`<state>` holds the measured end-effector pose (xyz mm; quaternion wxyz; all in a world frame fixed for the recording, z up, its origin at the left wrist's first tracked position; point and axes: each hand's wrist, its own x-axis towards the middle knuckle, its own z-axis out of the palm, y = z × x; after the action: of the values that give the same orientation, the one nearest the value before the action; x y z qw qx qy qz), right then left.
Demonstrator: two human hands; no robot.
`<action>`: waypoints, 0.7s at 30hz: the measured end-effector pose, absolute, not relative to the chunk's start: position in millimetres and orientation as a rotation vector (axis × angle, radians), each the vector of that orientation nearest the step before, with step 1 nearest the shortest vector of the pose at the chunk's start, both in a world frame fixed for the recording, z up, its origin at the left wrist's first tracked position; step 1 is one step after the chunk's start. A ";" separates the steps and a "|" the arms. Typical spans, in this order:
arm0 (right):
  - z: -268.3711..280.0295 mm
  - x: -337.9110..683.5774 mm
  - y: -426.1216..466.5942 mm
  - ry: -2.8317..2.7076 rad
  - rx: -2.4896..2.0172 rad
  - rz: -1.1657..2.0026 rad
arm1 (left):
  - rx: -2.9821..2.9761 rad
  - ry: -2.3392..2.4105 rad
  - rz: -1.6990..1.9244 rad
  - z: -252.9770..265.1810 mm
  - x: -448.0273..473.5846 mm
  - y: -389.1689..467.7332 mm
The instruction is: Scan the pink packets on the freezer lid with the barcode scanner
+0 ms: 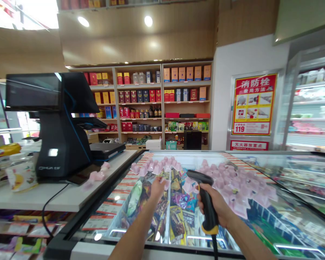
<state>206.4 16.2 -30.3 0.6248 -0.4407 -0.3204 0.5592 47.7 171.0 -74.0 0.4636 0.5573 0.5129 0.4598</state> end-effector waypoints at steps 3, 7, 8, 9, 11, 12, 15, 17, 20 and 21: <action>-28.6 224.5 24.8 -0.708 -1.035 1.225 | 1.623 1.321 1.076 -78.0 76.1 163.6; -27.2 239.4 38.6 -0.664 -1.058 1.199 | 1.860 1.314 1.019 -83.5 107.7 159.3; -27.3 240.9 42.2 -0.648 -1.063 1.206 | 1.899 1.307 1.006 -84.5 111.3 161.0; -27.6 241.6 45.7 -0.632 -1.065 1.217 | 1.931 1.301 0.995 -85.0 112.3 164.2; -29.1 241.0 52.5 -0.611 -1.051 1.244 | 1.964 1.318 0.988 -83.8 106.2 176.1; -30.3 239.9 55.6 -0.610 -1.040 1.255 | 1.965 1.349 1.001 -82.0 99.6 184.5; -34.8 235.0 63.0 -0.622 -1.016 1.286 | 1.937 1.505 1.068 -73.7 73.0 216.4; -38.2 231.7 65.7 -0.629 -1.012 1.315 | 1.931 1.579 1.079 -69.5 57.1 237.1; -42.6 229.0 67.0 -0.642 -1.031 1.340 | 1.925 1.611 1.041 -69.6 44.4 257.3; -43.6 228.5 67.1 -0.650 -1.039 1.341 | 1.917 1.608 1.026 -71.0 43.0 260.4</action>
<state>228.5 67.1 -43.6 0.6150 -0.4508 -0.2821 0.5822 43.0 260.4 -71.0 0.2171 0.6919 0.5804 0.3705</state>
